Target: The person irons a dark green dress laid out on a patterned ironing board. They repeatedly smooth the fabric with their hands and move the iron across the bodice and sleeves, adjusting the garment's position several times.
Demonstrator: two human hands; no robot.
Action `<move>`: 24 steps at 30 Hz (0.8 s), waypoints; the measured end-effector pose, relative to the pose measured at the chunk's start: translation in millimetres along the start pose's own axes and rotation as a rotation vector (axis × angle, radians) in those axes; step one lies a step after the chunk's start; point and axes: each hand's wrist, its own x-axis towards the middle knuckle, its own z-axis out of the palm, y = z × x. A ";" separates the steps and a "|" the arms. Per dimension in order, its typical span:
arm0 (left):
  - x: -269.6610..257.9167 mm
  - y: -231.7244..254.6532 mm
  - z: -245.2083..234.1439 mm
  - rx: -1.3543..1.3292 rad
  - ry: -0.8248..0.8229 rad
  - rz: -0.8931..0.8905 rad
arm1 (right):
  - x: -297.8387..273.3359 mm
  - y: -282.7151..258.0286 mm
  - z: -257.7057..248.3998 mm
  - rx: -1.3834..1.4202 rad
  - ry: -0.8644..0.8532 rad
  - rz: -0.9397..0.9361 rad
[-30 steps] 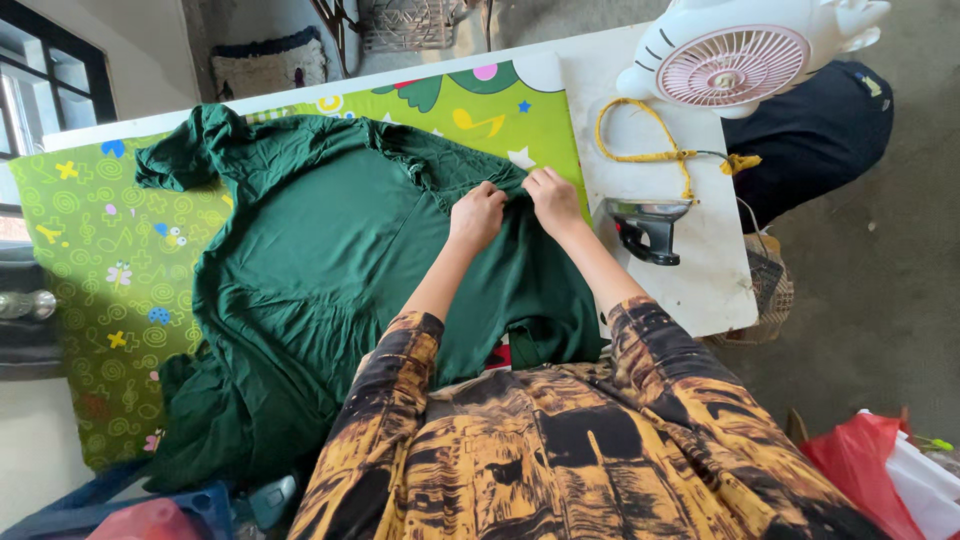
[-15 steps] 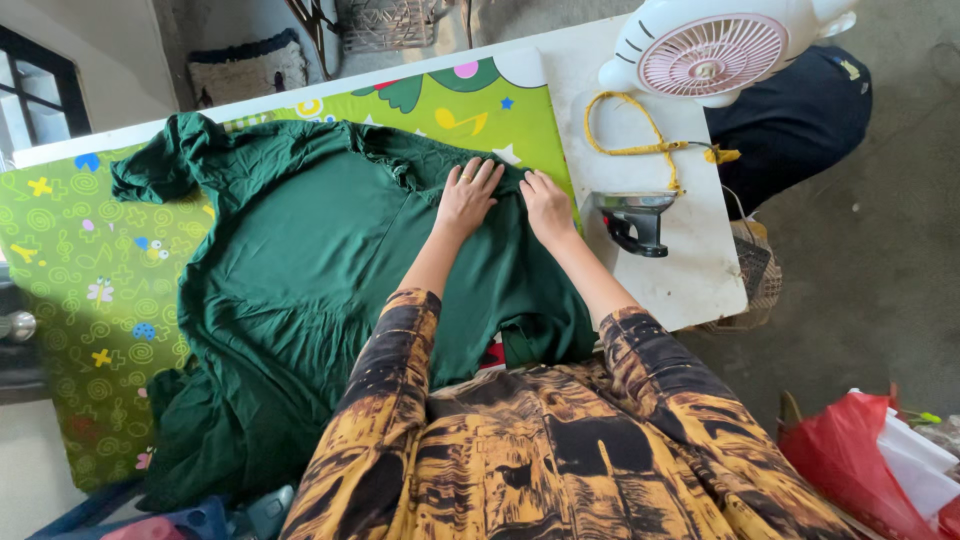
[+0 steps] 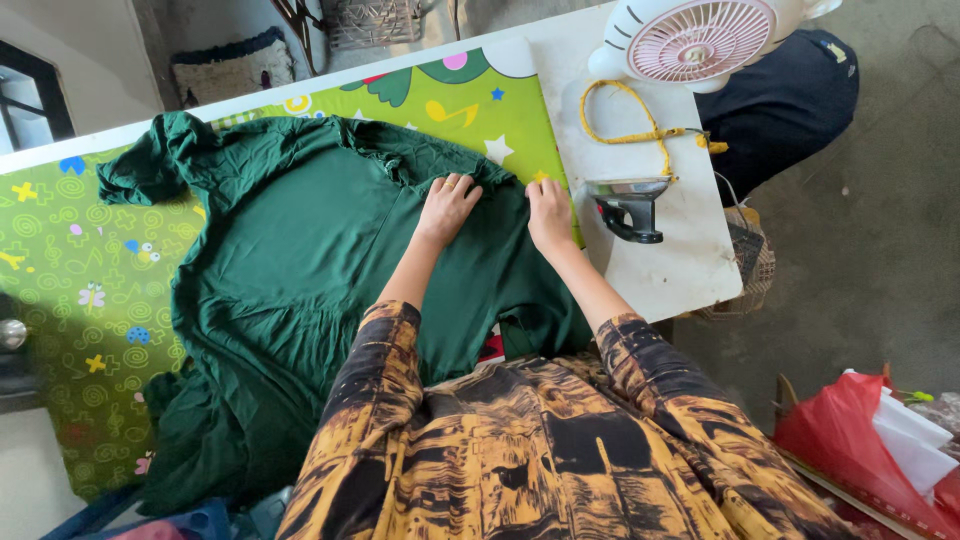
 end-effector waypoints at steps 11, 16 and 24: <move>18.7 10.8 -11.3 -0.165 0.120 -0.158 | 53.9 -52.5 -22.5 0.292 0.061 0.069; 15.8 -2.3 2.4 -0.188 -0.010 -0.355 | 57.3 -33.6 11.2 0.233 -0.130 -0.023; 12.5 -4.2 -19.3 -0.036 -0.099 -0.172 | 40.9 -31.4 4.1 -0.038 -0.199 -0.236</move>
